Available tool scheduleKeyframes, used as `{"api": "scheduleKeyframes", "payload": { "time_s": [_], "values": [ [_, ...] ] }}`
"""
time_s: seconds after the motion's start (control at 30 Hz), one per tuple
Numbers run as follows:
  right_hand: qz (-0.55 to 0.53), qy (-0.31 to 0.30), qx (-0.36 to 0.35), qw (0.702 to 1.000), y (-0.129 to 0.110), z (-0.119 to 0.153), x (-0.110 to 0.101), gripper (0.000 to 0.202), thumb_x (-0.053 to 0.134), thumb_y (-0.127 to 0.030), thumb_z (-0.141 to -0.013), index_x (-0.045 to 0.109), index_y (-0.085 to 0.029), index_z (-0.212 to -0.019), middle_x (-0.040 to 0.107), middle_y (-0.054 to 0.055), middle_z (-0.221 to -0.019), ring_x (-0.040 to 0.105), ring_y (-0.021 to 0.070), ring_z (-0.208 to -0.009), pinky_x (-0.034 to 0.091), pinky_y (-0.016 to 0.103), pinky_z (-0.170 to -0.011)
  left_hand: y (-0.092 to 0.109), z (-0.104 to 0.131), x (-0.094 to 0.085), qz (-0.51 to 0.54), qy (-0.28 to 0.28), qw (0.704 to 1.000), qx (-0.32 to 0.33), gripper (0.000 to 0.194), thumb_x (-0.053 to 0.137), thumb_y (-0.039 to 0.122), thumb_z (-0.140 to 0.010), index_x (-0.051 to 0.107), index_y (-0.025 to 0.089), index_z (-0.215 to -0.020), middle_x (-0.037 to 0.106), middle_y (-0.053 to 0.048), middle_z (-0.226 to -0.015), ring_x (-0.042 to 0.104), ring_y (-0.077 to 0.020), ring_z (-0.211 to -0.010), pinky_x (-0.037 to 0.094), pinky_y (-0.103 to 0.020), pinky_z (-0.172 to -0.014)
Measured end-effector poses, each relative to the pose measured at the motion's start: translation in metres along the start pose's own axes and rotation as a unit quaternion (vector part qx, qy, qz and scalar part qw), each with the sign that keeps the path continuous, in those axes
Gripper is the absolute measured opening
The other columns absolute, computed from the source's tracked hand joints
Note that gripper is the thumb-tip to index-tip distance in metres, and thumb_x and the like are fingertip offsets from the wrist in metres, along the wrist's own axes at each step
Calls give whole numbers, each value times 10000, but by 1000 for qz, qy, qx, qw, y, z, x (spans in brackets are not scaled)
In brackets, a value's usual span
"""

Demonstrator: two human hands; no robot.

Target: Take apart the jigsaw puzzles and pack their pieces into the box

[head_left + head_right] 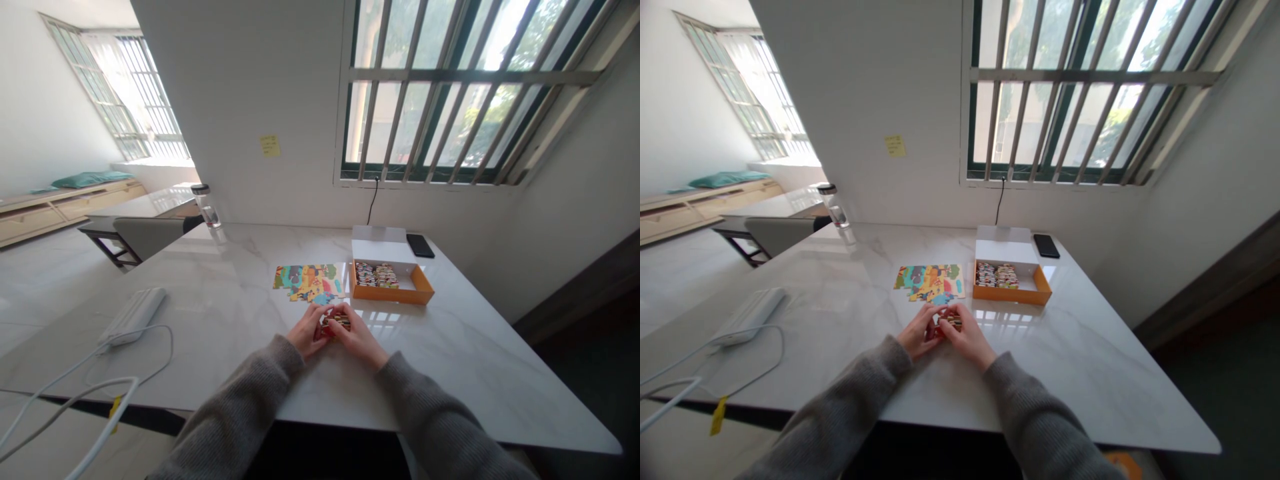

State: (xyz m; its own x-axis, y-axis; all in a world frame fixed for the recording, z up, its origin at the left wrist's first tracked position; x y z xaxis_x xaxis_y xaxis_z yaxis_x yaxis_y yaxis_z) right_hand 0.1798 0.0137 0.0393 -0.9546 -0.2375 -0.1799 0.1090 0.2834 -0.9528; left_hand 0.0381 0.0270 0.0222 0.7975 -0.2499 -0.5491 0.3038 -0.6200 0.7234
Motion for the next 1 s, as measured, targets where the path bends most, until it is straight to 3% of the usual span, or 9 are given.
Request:
{"api": "scheduleKeyframes", "payload": {
  "time_s": [0.1,0.23,0.3,0.43,0.53,0.6,0.7,0.83,1.0],
  "values": [
    [41,48,-13,998,1,-2,-1,140,538,-353,-915,518,-216,-942,598,17,-891,624,184,-843,524,342,-800,3,0,1,16,6,1000,10,605,582,124,-812,419,254,-1379,460,-65,-1159,472,-35,-570,521,-236,-556],
    [98,51,-40,993,2,0,-4,168,495,-286,-938,527,-213,-1086,610,64,-1038,619,205,-961,507,379,-883,7,0,-2,13,7,1000,10,644,620,148,-798,401,265,-1392,472,-61,-1154,524,-59,-619,522,-240,-575],
    [137,38,-58,988,2,1,-6,183,486,-270,-947,531,-223,-1118,603,72,-1081,605,215,-1017,491,398,-925,7,3,-13,0,40,999,4,639,632,189,-811,383,255,-1396,495,-64,-1147,548,-86,-671,522,-253,-607],
    [197,-8,-90,976,1,2,-6,234,516,-234,-931,526,-252,-1165,588,69,-1111,590,227,-1062,477,418,-962,-4,17,-56,-96,102,989,-51,497,552,245,-877,415,211,-1353,563,-69,-1092,578,-151,-795,523,-315,-735],
    [219,-20,-94,971,1,2,-5,248,495,-231,-943,527,-257,-1187,574,71,-1107,604,226,-1035,497,405,-940,-10,35,-79,-235,-3,968,-89,461,593,350,-855,514,181,-1277,605,-71,-1002,576,-220,-892,489,-411,-889],
    [231,-21,-99,968,0,2,-5,254,483,-241,-954,527,-255,-1204,569,73,-1101,610,226,-1028,504,396,-935,-7,47,-86,-313,-68,940,-121,566,651,447,-806,528,181,-1290,611,-100,-1074,566,-277,-1004,467,-437,-926],
    [240,-13,-105,965,-1,3,-5,274,469,-250,-965,517,-251,-1235,570,82,-1128,611,229,-1047,508,391,-938,6,58,-77,-398,-144,891,-164,736,684,521,-759,478,181,-1378,611,-132,-1152,549,-337,-1088,452,-461,-928],
    [239,3,-106,965,-1,1,-8,306,465,-258,-968,507,-252,-1270,574,94,-1193,605,236,-1093,501,402,-960,18,61,-53,-444,-171,854,-211,662,610,403,-830,442,160,-1423,614,-163,-1155,550,-364,-1108,437,-481,-923],
    [228,8,-98,969,2,-1,-11,316,476,-272,-963,503,-248,-1276,581,102,-1216,590,246,-1132,474,429,-995,-6,61,-45,-345,-169,894,-233,724,667,331,-756,423,146,-1413,586,-154,-1171,568,-319,-1109,449,-411,-951]
  ]
}}
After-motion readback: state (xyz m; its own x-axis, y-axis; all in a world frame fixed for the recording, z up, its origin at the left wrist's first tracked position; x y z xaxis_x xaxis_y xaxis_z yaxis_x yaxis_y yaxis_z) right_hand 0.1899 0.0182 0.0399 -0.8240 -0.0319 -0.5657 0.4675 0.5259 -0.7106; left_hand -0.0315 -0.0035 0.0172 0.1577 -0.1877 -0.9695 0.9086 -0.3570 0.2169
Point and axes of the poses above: each hand's wrist, its own z-axis away from the middle knuckle, its own x-axis out of the palm, y = z × x, the point moved 5 cm from there along -z, towards the middle knuckle
